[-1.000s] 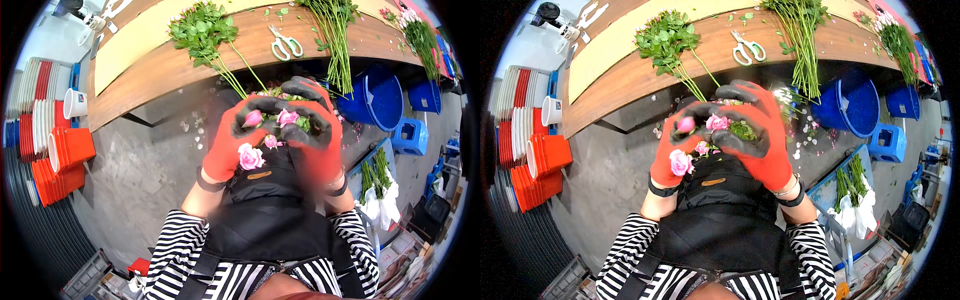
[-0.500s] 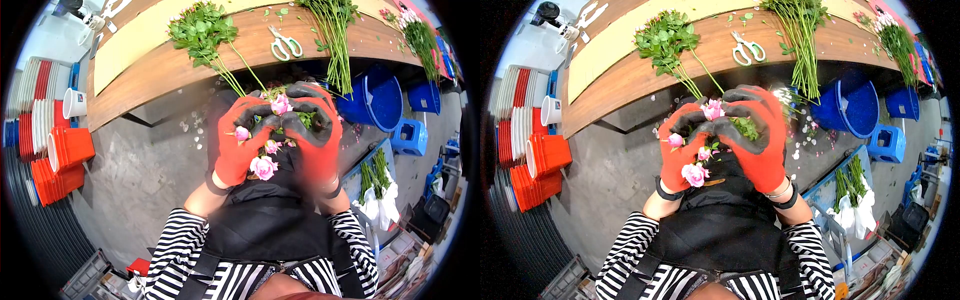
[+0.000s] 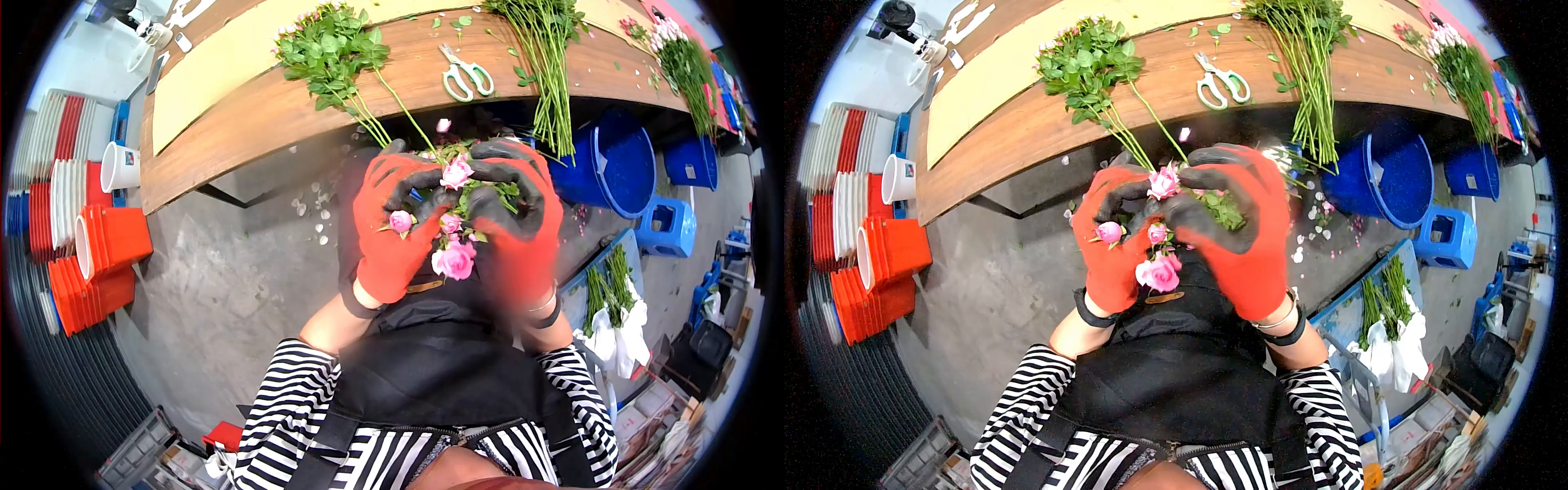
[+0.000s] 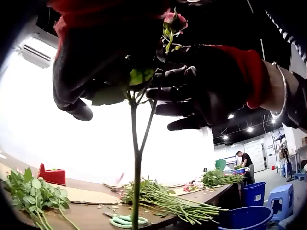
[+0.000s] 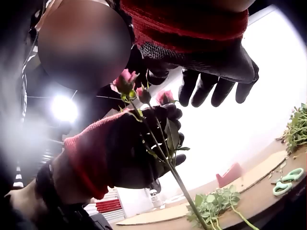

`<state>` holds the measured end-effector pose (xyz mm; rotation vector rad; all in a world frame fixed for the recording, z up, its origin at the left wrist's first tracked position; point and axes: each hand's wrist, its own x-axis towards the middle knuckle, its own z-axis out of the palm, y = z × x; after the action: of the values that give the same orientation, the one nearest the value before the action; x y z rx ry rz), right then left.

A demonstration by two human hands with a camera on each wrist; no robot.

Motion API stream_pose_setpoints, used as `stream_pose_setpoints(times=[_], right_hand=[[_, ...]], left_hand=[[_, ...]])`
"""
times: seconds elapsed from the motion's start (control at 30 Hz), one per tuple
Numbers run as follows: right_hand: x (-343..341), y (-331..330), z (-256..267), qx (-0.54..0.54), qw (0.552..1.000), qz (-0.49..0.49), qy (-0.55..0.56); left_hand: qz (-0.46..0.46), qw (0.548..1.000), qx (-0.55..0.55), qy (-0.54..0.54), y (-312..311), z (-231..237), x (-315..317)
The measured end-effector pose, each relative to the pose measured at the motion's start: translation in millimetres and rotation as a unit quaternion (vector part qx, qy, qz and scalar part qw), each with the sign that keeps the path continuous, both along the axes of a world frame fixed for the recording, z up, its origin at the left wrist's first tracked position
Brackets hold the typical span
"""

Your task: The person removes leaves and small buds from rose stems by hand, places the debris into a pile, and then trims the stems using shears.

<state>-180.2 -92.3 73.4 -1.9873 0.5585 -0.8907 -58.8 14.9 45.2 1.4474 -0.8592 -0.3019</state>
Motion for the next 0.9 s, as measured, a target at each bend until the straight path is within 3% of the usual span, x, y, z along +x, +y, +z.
stream_pose_setpoints(times=[0.1, 0.17, 0.23, 0.4, 0.63, 0.67, 0.77, 0.83, 0.9], right_hand=[[4, 7, 0, -0.038, 0.998, -0.038, 0.036], [7, 8, -3, -0.005, 1.0, -0.021, -0.003], [6, 8, -3, -0.001, 1.0, -0.012, -0.023], [7, 14, -11, 0.225, 0.969, -0.001, -0.106], [9, -6, -39, 0.407, 0.885, 0.018, -0.227], [5, -12, -30, 0.372, 0.921, -0.019, -0.111], [7, -12, -1, 0.285, 0.949, -0.013, -0.131], [-6, -24, 7, 0.033, 0.998, 0.059, 0.011], [-10, -29, 38, -0.231, 0.954, 0.094, 0.164]], left_hand=[[0.02, 0.998, -0.009, -0.065, -1, -3, -1], [0.033, 0.995, -0.001, -0.091, -1, -3, -3], [0.021, 0.999, -0.004, -0.033, 0, -3, -6], [-0.02, 0.989, -0.014, 0.148, 0, -6, -12], [-0.059, 0.974, 0.001, 0.219, 2, -4, -7], [-0.039, 0.986, 0.014, 0.164, 3, -7, -4], [-0.025, 0.999, 0.007, 0.02, 0, -14, 2], [-0.028, 0.998, 0.024, -0.046, -2, -8, 2], [-0.042, 0.987, 0.026, -0.15, -3, -5, 5]])
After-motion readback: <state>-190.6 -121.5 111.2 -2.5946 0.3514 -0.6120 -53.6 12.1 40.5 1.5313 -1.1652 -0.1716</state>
